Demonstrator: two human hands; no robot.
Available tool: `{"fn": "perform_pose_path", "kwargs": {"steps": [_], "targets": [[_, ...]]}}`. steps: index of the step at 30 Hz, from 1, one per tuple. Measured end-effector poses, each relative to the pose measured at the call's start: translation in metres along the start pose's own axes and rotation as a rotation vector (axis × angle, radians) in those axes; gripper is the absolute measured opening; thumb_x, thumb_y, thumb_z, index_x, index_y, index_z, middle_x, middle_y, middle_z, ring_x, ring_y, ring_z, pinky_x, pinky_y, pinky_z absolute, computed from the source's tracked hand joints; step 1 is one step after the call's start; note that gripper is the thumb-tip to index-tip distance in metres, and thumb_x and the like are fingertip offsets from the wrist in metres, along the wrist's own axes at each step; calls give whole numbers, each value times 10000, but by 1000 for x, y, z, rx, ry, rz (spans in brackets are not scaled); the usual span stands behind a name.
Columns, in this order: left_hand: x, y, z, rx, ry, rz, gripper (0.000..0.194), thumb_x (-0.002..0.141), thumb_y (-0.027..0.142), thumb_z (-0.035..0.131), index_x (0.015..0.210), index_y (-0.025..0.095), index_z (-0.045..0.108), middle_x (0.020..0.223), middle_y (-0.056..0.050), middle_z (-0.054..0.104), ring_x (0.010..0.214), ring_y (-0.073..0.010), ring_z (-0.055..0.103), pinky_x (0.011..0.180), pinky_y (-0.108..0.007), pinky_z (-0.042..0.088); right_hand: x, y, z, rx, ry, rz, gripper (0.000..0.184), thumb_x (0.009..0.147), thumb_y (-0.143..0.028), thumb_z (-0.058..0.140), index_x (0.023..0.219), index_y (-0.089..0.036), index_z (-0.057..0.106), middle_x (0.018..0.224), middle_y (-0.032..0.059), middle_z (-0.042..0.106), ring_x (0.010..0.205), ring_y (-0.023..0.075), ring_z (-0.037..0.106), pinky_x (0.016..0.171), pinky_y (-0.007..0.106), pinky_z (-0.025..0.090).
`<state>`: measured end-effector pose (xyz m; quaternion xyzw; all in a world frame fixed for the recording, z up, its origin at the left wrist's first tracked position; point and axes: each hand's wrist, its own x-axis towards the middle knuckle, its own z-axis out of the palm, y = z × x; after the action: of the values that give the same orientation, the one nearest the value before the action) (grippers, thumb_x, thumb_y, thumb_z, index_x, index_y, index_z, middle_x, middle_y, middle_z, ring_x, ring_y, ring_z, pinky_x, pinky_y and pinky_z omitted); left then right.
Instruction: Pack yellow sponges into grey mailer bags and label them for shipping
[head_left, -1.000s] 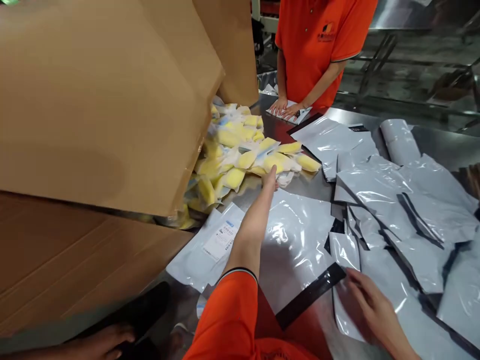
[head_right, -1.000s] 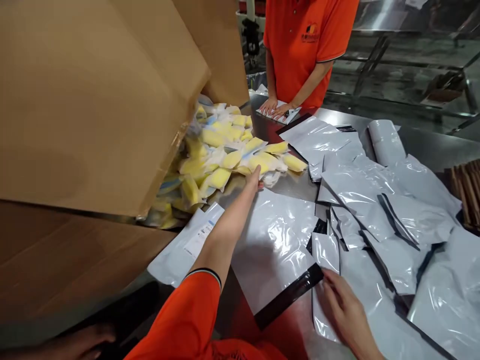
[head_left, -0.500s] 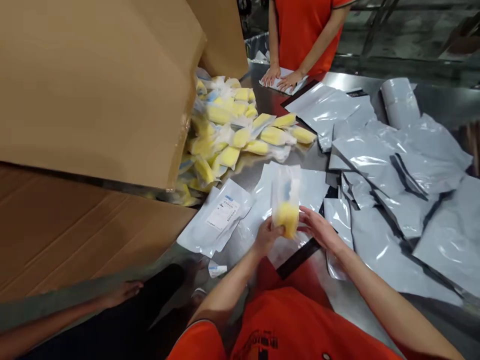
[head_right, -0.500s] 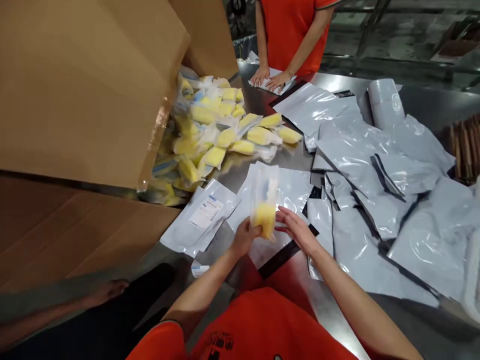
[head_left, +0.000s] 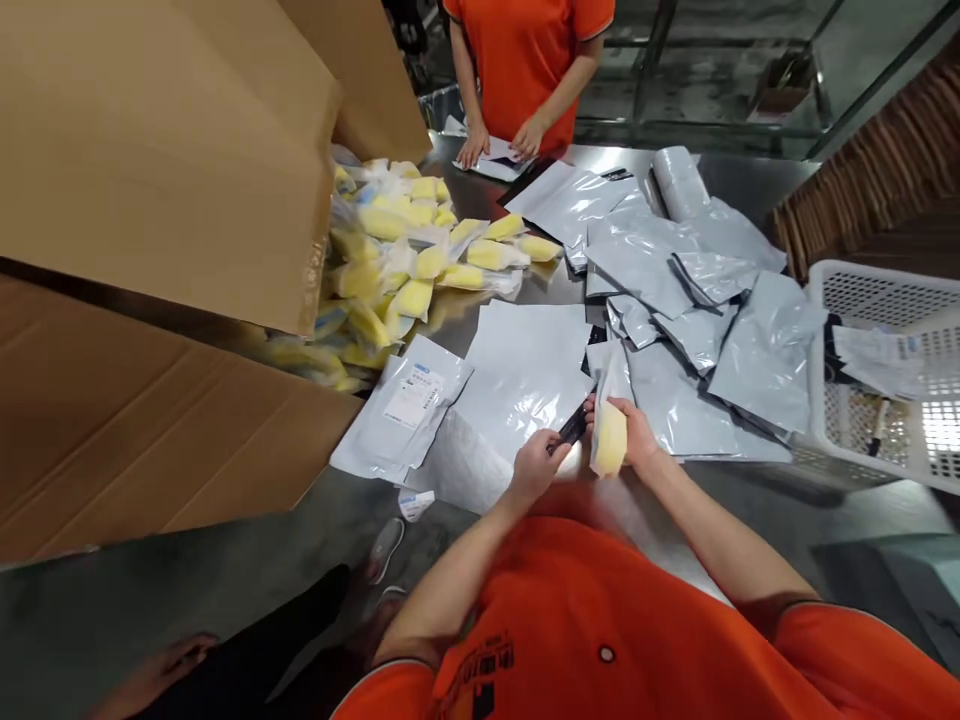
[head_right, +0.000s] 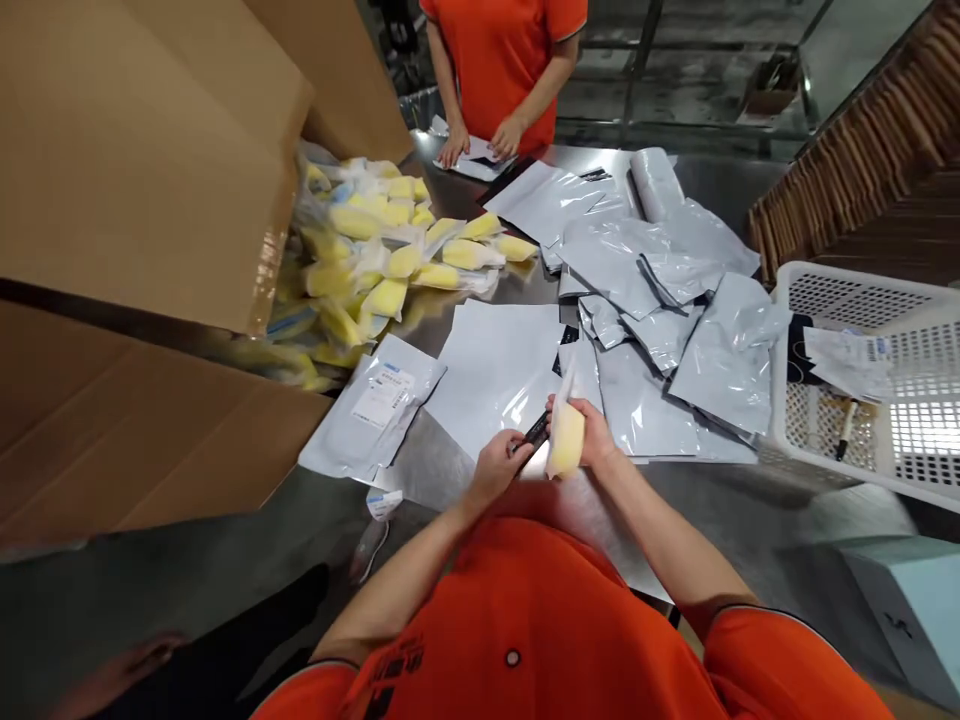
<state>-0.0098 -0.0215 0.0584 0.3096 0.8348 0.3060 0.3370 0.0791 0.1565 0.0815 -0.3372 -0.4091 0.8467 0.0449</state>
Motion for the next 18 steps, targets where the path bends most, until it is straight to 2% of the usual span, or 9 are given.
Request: {"fn": "perform_pose_path", "kwargs": {"steps": [2, 3, 6, 10, 14, 18], "targets": [[11, -7, 1, 332, 81, 6, 199, 903, 229, 565, 1081, 148, 604, 1132, -132, 641, 1051, -251, 625, 901, -355, 504, -12, 4, -16, -12, 55, 50, 264, 736, -459, 555, 821, -209, 575, 743, 59, 665, 635, 187, 602, 671, 343, 551], [15, -11, 3, 408, 91, -4, 203, 891, 179, 562, 1081, 127, 613, 1153, -160, 630, 1092, -274, 607, 917, -370, 495, -19, 8, -22, -28, 81, 68, 261, 733, -457, 585, 808, -207, 571, 709, 54, 655, 624, 187, 604, 657, 334, 546], [24, -19, 10, 451, 81, -35, 211, 892, 68, 474, 1019, 98, 639, 1110, -189, 641, 1062, -281, 615, 870, -363, 498, -34, 23, -29, -86, 125, 80, 294, 701, -430, 679, 843, -202, 560, 707, 28, 652, 638, 169, 614, 638, 291, 526], [31, -26, 10, 444, 109, -37, 191, 892, 68, 476, 916, 118, 659, 997, -151, 677, 939, -240, 639, 796, -319, 494, -44, 45, -15, -221, 86, 144, 356, 654, -355, 723, 930, -192, 569, 752, 16, 667, 653, 170, 622, 610, 282, 499], [35, -31, -10, 355, 218, -21, 224, 915, 121, 452, 796, 164, 637, 780, -34, 656, 747, -157, 615, 707, -254, 482, -42, 58, 0, -464, 61, 200, 252, 683, -294, 677, 885, -167, 596, 736, 32, 659, 667, 188, 616, 590, 285, 462], [26, -24, -25, 302, 374, 92, 163, 881, 103, 493, 790, 183, 603, 890, -53, 646, 910, -187, 594, 857, -318, 479, -17, 52, 21, -646, 23, 110, 176, 742, -273, 660, 885, -174, 635, 798, 36, 672, 765, 202, 624, 661, 294, 481]]}}
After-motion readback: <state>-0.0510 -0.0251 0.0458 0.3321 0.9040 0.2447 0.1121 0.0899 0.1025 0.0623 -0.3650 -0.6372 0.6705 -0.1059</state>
